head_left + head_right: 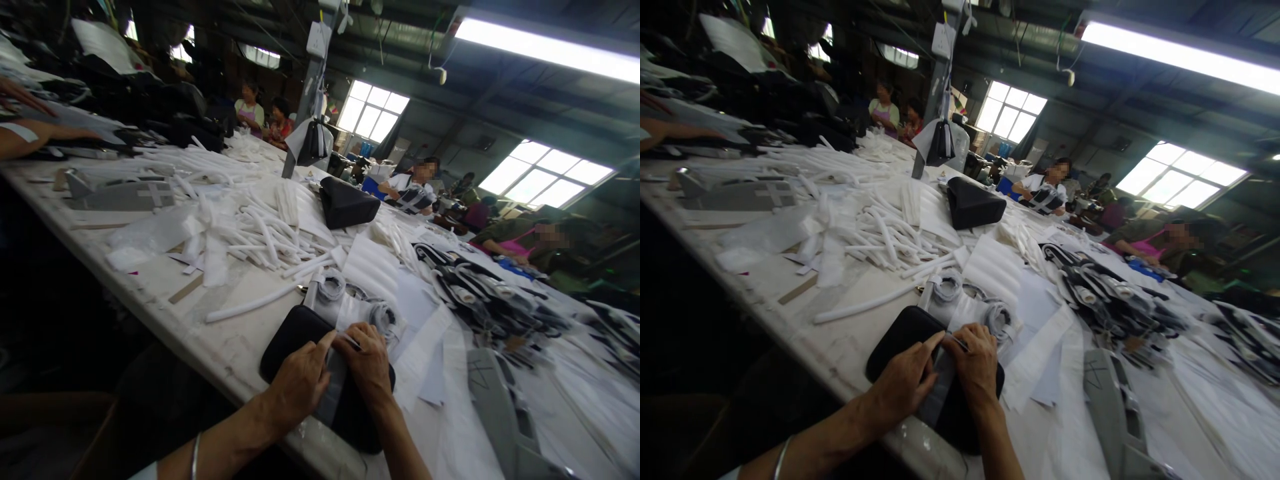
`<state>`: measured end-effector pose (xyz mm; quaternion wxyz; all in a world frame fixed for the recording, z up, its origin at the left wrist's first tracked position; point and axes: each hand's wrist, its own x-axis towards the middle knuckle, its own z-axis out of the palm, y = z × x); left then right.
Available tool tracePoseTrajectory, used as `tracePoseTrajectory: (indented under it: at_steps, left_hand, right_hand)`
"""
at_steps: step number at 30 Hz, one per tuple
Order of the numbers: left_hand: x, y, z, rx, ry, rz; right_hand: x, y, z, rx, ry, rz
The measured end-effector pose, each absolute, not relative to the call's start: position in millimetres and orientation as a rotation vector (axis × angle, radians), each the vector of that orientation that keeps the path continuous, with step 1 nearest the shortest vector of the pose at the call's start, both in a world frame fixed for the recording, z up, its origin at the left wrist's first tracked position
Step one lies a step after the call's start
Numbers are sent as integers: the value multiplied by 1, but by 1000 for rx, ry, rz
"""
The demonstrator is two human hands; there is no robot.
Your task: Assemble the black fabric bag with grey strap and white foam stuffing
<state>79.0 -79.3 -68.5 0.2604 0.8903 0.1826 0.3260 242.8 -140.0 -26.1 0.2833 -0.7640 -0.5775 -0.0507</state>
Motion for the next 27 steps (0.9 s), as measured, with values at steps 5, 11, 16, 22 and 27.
tracePoseTrajectory:
  at_steps: [5,11,16,22,27]
  left_hand:
    - [79,-84,-64,2607,460,1064]
    - [85,-96,-49,2821,243,1158]
    - [96,-89,-66,2979,273,983]
    - [104,-84,-73,2993,348,1004]
    - [102,-87,-71,3051,335,1004]
  right_hand:
    - [242,-136,-24,-2102,-1497,-120]
    - [246,-133,-26,-2128,-1459,-62]
    - [243,-132,-18,-2182,-1473,-83]
    - [252,-127,6,-2209,-1786,-84]
    - [269,-116,19,-2175,-1944,-47]
